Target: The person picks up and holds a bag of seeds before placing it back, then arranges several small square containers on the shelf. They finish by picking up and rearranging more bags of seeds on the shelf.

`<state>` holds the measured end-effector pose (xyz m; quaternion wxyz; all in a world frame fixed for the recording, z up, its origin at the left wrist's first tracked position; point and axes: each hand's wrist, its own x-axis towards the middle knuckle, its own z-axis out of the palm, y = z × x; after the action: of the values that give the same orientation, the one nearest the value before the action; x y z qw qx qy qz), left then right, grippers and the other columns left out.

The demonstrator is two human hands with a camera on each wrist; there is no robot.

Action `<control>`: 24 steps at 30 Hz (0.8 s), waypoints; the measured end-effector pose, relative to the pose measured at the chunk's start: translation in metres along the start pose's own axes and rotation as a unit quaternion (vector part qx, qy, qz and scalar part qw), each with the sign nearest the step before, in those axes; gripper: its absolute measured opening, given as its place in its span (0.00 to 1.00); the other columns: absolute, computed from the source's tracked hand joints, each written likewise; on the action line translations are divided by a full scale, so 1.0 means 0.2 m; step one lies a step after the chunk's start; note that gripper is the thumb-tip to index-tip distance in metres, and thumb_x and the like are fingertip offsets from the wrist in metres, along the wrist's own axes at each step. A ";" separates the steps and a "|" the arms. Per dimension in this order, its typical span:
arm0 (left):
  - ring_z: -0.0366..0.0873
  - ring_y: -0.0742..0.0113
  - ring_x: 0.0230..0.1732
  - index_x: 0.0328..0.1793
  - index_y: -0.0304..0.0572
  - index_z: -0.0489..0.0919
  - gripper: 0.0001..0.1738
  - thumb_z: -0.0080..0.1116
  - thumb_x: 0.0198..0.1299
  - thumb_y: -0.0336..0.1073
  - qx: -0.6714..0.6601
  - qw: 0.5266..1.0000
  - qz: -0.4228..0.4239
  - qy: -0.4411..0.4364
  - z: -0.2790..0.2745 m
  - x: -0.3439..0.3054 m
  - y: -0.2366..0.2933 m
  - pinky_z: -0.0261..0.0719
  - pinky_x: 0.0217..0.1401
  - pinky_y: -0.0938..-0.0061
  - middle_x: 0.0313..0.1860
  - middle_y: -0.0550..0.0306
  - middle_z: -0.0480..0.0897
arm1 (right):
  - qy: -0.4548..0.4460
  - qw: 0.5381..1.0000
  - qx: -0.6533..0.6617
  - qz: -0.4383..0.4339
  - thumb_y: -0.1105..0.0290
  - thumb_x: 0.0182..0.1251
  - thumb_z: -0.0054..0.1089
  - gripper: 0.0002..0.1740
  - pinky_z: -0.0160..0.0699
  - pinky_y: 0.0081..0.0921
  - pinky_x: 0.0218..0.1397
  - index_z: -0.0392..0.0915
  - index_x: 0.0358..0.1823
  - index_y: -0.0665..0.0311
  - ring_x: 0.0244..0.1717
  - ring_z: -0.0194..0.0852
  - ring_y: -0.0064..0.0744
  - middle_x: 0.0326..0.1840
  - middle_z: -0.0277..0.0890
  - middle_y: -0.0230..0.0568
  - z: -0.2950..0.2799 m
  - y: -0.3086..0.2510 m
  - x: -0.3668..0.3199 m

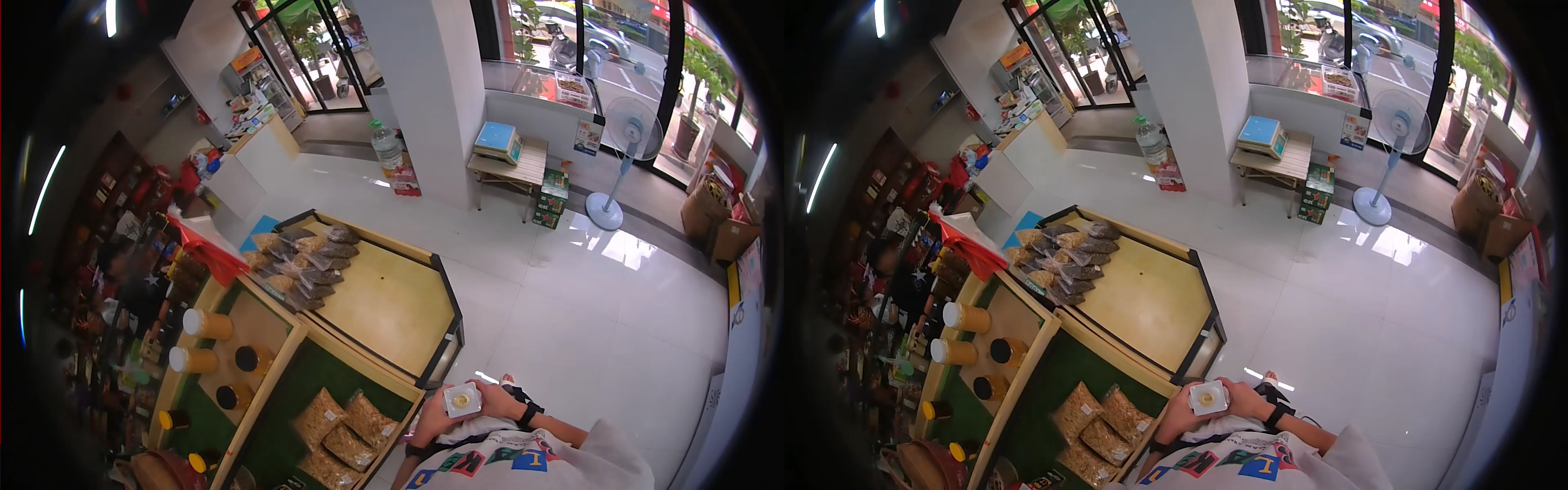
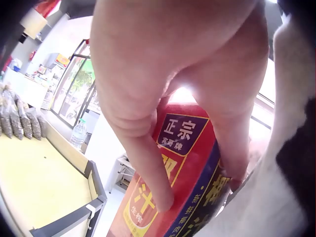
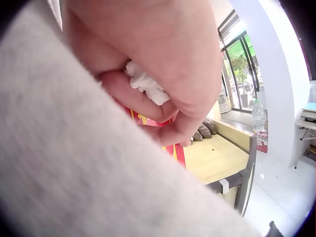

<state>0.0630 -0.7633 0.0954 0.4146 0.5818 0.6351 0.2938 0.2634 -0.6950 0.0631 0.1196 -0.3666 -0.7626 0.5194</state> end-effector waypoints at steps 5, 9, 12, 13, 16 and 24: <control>0.83 0.48 0.52 0.59 0.40 0.74 0.43 0.80 0.39 0.52 -0.012 0.999 -0.028 -0.009 0.07 0.17 0.15 0.79 0.53 0.64 0.48 0.43 0.83 | -0.011 0.999 -0.041 0.031 0.55 0.47 0.76 0.41 0.78 0.42 0.53 0.68 0.62 0.58 0.49 0.80 0.56 0.47 0.81 0.50 -0.26 -0.03 0.02; 0.84 0.51 0.51 0.61 0.39 0.74 0.46 0.81 0.37 0.53 0.000 0.999 -0.033 -0.004 0.14 0.29 0.26 0.80 0.53 0.65 0.49 0.44 0.84 | -0.002 0.998 -0.053 0.036 0.53 0.46 0.76 0.40 0.80 0.44 0.50 0.69 0.61 0.56 0.45 0.81 0.56 0.45 0.82 0.50 -0.39 0.05 0.04; 0.84 0.50 0.52 0.61 0.39 0.74 0.46 0.81 0.37 0.54 0.012 0.999 -0.051 -0.007 0.16 0.36 0.38 0.80 0.54 0.65 0.50 0.43 0.84 | 0.001 1.000 -0.030 -0.001 0.53 0.47 0.76 0.39 0.81 0.44 0.47 0.70 0.60 0.57 0.41 0.82 0.56 0.42 0.82 0.50 -0.42 0.22 0.07; 0.84 0.50 0.52 0.61 0.39 0.74 0.46 0.81 0.37 0.54 0.015 0.998 -0.054 -0.007 0.19 0.38 0.38 0.80 0.54 0.65 0.50 0.43 0.84 | 0.000 1.000 -0.030 -0.004 0.53 0.47 0.76 0.38 0.82 0.43 0.47 0.70 0.60 0.57 0.41 0.82 0.56 0.42 0.82 0.51 -0.45 0.24 0.07; 0.84 0.50 0.52 0.61 0.39 0.74 0.46 0.81 0.37 0.54 0.034 0.998 -0.051 0.004 0.27 0.44 0.37 0.80 0.54 0.65 0.50 0.43 0.84 | -0.004 1.000 -0.025 -0.006 0.55 0.46 0.76 0.38 0.82 0.42 0.47 0.71 0.59 0.58 0.41 0.82 0.56 0.42 0.82 0.52 -0.54 0.30 0.06; 0.84 0.49 0.51 0.63 0.38 0.72 0.45 0.80 0.39 0.51 0.009 0.998 -0.049 0.032 0.45 0.50 0.43 0.80 0.54 0.64 0.49 0.42 0.84 | -0.017 0.998 -0.051 -0.012 0.57 0.45 0.78 0.39 0.82 0.41 0.47 0.70 0.60 0.59 0.41 0.82 0.55 0.40 0.83 0.53 -0.73 0.33 0.03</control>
<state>0.1850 -0.6628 0.1064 0.4026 0.5438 0.6787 0.2857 0.3713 -0.5753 0.0668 0.0937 -0.3543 -0.7943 0.4845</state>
